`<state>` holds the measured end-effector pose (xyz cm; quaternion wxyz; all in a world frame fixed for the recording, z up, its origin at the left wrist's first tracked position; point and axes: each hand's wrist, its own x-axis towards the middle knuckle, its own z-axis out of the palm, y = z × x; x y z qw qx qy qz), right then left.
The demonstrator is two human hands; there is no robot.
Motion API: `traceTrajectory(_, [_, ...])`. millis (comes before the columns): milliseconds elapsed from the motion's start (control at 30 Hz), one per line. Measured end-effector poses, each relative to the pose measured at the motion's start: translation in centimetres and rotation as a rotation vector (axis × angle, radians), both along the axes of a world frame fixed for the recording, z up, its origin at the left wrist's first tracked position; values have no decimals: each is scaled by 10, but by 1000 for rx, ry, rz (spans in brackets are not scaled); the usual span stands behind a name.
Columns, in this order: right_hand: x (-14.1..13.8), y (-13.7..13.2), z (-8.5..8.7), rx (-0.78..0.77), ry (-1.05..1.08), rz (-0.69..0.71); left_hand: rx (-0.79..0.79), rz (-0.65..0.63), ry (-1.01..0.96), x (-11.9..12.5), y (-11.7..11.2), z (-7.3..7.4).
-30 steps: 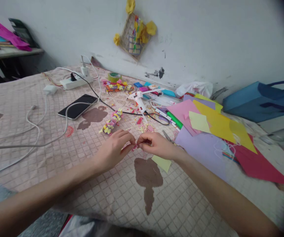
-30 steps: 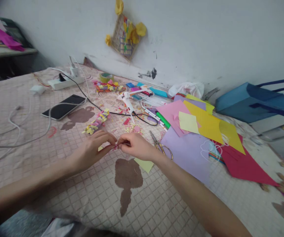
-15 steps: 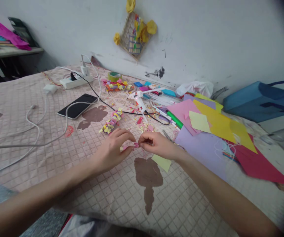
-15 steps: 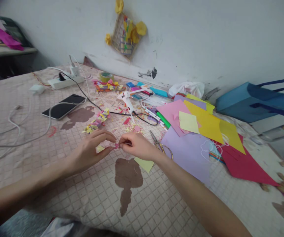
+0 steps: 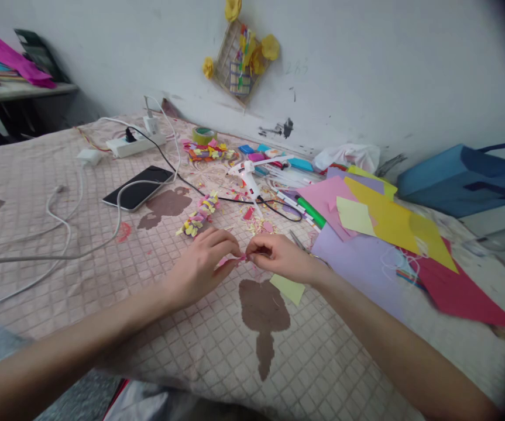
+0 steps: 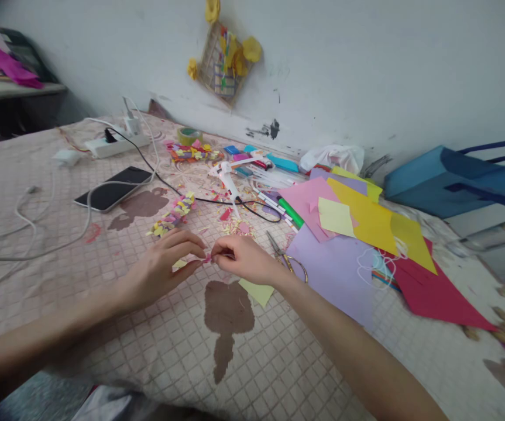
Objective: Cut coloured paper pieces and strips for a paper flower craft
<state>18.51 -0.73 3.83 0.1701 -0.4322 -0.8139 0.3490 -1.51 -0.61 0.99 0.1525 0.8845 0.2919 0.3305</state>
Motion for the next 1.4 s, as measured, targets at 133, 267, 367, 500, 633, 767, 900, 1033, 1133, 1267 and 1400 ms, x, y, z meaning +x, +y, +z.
traceTrajectory(133, [0,0,1,5,-8,2,-2,-11,-6,-1,0,0])
traceTrajectory(267, [0,-1,2,-5,-7,0,6,-16,-8,-2,0,-1])
traceTrajectory(367, [0,-1,2,-10,-8,2,15,-16,2,-2,1,-2])
traceTrajectory(500, [-1,-1,3,-17,-4,7,30,-16,10,-2,1,-2])
traceTrajectory(633, [-2,-1,3,-27,3,9,51,-18,19,-2,0,-2])
traceTrajectory(767, [-2,0,2,-35,0,9,60,-7,43,-1,0,-3])
traceTrajectory(900, [-1,-1,3,-35,14,13,54,-7,36,-1,0,-3])
traceTrajectory(1033, [-1,-1,3,-31,9,6,48,-11,35,-3,0,-3])
traceTrajectory(1133, [-1,-2,4,-31,11,8,48,-9,51,-3,-1,-3])
traceTrajectory(1267, [-2,-2,4,-40,8,8,49,-11,64,-3,-1,-2])
traceTrajectory(1400, [-2,-1,3,-30,2,9,55,-14,67,-4,-1,-3])
